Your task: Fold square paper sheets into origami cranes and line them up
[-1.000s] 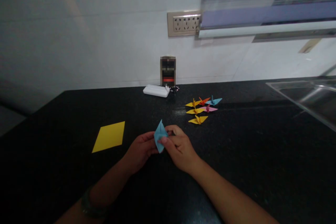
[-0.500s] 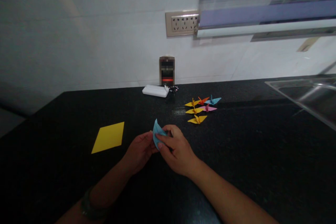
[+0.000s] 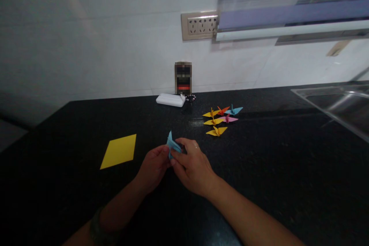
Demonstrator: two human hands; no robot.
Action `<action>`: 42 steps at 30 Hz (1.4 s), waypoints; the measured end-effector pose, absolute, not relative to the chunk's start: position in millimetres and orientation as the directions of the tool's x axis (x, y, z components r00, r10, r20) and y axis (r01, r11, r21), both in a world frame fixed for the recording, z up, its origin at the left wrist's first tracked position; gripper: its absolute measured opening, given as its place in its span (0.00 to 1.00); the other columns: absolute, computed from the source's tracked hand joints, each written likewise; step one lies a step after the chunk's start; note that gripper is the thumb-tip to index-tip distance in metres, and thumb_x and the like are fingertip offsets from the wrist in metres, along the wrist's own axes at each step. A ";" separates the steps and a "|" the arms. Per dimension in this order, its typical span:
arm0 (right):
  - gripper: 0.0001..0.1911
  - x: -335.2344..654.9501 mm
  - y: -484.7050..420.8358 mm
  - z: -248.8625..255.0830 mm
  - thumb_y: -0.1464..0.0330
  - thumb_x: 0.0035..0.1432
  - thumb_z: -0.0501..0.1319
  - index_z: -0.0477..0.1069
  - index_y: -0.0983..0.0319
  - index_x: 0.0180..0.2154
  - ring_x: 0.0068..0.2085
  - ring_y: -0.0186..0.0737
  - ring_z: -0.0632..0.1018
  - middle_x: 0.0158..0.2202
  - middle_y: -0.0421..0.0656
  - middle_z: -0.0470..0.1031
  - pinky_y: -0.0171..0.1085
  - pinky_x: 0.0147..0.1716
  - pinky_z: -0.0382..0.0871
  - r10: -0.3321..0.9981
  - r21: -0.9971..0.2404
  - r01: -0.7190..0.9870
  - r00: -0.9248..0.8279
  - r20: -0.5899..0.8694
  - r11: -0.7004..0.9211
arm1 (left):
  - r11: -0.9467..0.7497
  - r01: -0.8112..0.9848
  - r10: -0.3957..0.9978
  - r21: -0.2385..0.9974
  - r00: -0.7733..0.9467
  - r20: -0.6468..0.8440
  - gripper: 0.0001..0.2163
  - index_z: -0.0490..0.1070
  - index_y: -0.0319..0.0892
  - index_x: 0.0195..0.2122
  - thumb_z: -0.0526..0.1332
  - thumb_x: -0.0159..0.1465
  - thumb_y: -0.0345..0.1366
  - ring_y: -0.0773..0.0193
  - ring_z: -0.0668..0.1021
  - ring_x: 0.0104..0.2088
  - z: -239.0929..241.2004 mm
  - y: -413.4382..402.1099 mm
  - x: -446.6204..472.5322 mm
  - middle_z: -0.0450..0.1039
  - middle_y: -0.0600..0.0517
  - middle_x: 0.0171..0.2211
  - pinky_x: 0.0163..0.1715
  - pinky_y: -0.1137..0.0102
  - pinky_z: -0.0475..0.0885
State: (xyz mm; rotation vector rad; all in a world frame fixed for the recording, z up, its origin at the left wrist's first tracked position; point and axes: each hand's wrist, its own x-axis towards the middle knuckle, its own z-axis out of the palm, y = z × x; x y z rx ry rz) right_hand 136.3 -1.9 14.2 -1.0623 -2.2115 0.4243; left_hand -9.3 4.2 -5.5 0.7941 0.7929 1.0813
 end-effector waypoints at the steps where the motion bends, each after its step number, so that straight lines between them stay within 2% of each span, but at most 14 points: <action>1: 0.13 136.3 -1.9 13.9 0.70 0.56 0.53 0.70 0.60 0.43 0.48 0.44 0.64 0.49 0.49 0.61 0.43 0.44 0.63 0.780 -0.546 0.557 -0.459 0.426 0.626 | 0.264 -0.419 0.952 0.869 0.260 -0.164 0.12 0.72 0.38 0.32 0.57 0.57 0.41 0.67 0.73 0.29 -5.5 3.9 -9.4 0.73 0.50 0.29 0.33 0.70 0.68; 4: 0.09 136.0 -1.3 12.0 0.71 0.55 0.53 0.72 0.61 0.33 0.45 0.41 0.67 0.43 0.46 0.64 0.41 0.43 0.64 0.791 -0.625 0.484 -0.373 0.485 0.612 | 0.244 -0.327 0.960 0.913 0.214 -0.180 0.13 0.72 0.37 0.31 0.57 0.57 0.44 0.67 0.73 0.26 -3.3 2.7 -9.9 0.72 0.52 0.25 0.31 0.70 0.67; 7: 0.03 134.8 -0.3 9.3 0.70 0.52 0.57 0.67 0.62 0.28 0.37 0.36 0.69 0.36 0.44 0.65 0.36 0.33 0.67 0.853 -0.740 0.431 -0.175 0.493 0.516 | 0.212 -0.169 0.968 0.963 0.172 -0.183 0.14 0.72 0.37 0.31 0.57 0.56 0.45 0.66 0.72 0.25 -0.9 1.5 -10.5 0.71 0.53 0.22 0.30 0.70 0.67; 10: 0.07 133.1 1.2 5.6 0.68 0.49 0.60 0.62 0.61 0.30 0.26 0.32 0.67 0.28 0.39 0.64 0.31 0.22 0.63 0.939 -0.870 0.368 -0.027 0.343 0.329 | 0.151 0.012 0.975 0.989 0.161 -0.151 0.15 0.73 0.38 0.31 0.56 0.56 0.45 0.66 0.70 0.23 -0.1 0.7 -11.2 0.70 0.53 0.21 0.26 0.72 0.65; 13: 0.07 131.4 3.7 1.9 0.66 0.50 0.59 0.62 0.61 0.30 0.21 0.29 0.64 0.21 0.35 0.61 0.30 0.19 0.61 0.988 -0.954 0.259 -0.026 0.149 0.151 | 0.084 0.173 0.983 0.981 0.147 -0.110 0.14 0.73 0.40 0.30 0.54 0.57 0.45 0.66 0.69 0.22 2.1 -0.5 -11.1 0.69 0.54 0.20 0.24 0.73 0.62; 19: 0.10 129.6 8.4 1.2 0.64 0.48 0.60 0.62 0.62 0.27 0.16 0.27 0.63 0.16 0.33 0.59 0.29 0.14 0.58 0.998 -0.998 0.026 -0.009 -0.063 -0.063 | -0.034 0.341 0.981 0.939 0.192 -0.035 0.13 0.72 0.41 0.24 0.54 0.57 0.42 0.67 0.68 0.22 8.4 -3.9 -8.8 0.67 0.55 0.19 0.23 0.74 0.60; 22: 0.11 129.2 9.5 3.9 0.62 0.49 0.60 0.63 0.63 0.28 0.15 0.26 0.63 0.16 0.33 0.61 0.28 0.14 0.58 0.990 -0.989 -0.077 -0.068 -0.122 -0.127 | -0.011 0.318 0.978 0.948 0.202 -0.057 0.13 0.73 0.41 0.25 0.54 0.57 0.42 0.67 0.68 0.22 6.8 -3.9 -8.8 0.68 0.55 0.20 0.23 0.74 0.61; 25: 0.13 129.0 9.8 5.1 0.60 0.51 0.57 0.66 0.65 0.31 0.16 0.26 0.64 0.18 0.35 0.65 0.29 0.15 0.59 0.983 -0.975 -0.166 -0.135 -0.125 -0.147 | 0.066 0.221 0.979 0.973 0.174 -0.106 0.12 0.72 0.40 0.28 0.54 0.57 0.42 0.67 0.70 0.22 3.8 -2.2 -9.6 0.69 0.54 0.21 0.24 0.73 0.62; 29: 0.15 128.3 9.4 3.7 0.63 0.47 0.62 0.67 0.65 0.36 0.17 0.26 0.65 0.21 0.37 0.68 0.28 0.15 0.61 0.969 -0.960 -0.195 -0.181 -0.168 -0.202 | 0.146 0.105 0.982 0.984 0.102 -0.156 0.12 0.70 0.39 0.30 0.56 0.56 0.43 0.66 0.71 0.23 1.3 0.5 -10.9 0.70 0.53 0.21 0.24 0.72 0.64; 34: 0.13 126.0 7.8 1.5 0.62 0.47 0.62 0.67 0.65 0.30 0.18 0.26 0.66 0.19 0.36 0.68 0.26 0.14 0.62 0.957 -0.945 -0.221 -0.213 -0.195 -0.242 | 0.168 -0.008 0.981 0.986 0.101 -0.166 0.11 0.67 0.39 0.32 0.55 0.57 0.43 0.66 0.72 0.23 -0.2 1.2 -10.0 0.70 0.53 0.22 0.25 0.71 0.66; 42: 0.13 126.1 7.8 -0.9 0.61 0.46 0.63 0.66 0.65 0.26 0.14 0.25 0.64 0.14 0.33 0.64 0.27 0.13 0.57 0.958 -0.940 -0.220 -0.178 -0.224 -0.261 | 0.170 0.004 0.968 0.985 0.186 -0.167 0.10 0.69 0.39 0.25 0.58 0.55 0.41 0.68 0.70 0.21 3.2 0.9 -8.2 0.68 0.55 0.19 0.25 0.72 0.65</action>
